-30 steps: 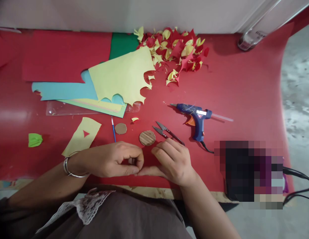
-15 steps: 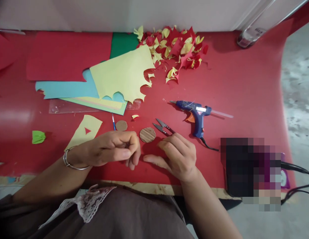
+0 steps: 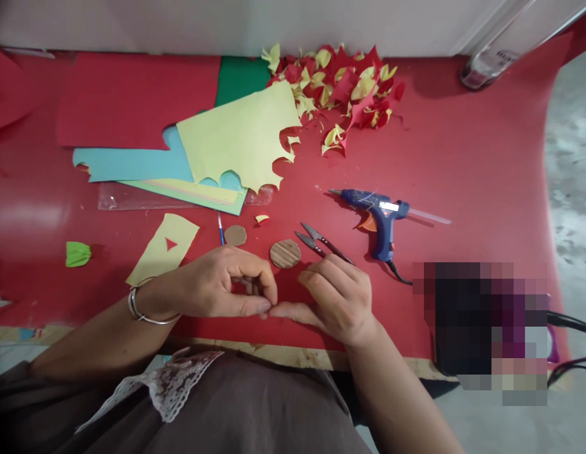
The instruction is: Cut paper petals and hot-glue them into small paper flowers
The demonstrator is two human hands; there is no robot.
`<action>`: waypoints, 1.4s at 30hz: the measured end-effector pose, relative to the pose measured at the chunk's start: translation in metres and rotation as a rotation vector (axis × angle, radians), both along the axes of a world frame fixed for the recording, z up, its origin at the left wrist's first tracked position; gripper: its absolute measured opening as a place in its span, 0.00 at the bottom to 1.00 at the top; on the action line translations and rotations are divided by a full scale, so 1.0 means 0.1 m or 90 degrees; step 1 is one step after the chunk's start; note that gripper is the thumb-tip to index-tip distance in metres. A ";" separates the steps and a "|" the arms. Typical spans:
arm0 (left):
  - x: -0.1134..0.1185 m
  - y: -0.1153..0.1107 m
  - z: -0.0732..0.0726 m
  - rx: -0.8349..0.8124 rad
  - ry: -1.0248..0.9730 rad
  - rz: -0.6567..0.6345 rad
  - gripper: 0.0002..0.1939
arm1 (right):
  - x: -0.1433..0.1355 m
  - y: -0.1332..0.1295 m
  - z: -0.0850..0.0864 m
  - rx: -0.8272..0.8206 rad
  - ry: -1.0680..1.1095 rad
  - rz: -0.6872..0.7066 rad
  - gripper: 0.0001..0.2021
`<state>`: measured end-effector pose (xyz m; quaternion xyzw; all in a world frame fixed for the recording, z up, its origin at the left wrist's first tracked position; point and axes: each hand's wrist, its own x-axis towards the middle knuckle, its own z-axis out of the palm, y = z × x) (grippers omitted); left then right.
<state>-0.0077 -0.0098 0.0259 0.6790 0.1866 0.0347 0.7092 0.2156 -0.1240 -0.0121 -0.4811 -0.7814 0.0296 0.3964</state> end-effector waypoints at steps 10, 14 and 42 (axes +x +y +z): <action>-0.02 -0.05 -0.03 0.043 -0.028 -0.091 0.08 | -0.05 0.00 -0.03 -0.047 -0.021 0.056 0.19; 0.02 -0.14 -0.09 0.031 -0.068 -0.052 0.09 | -0.03 0.00 -0.03 -0.044 -0.013 0.045 0.22; -0.02 0.03 0.00 -0.007 -0.062 -0.011 0.04 | 0.00 0.01 0.03 0.004 -0.013 0.019 0.14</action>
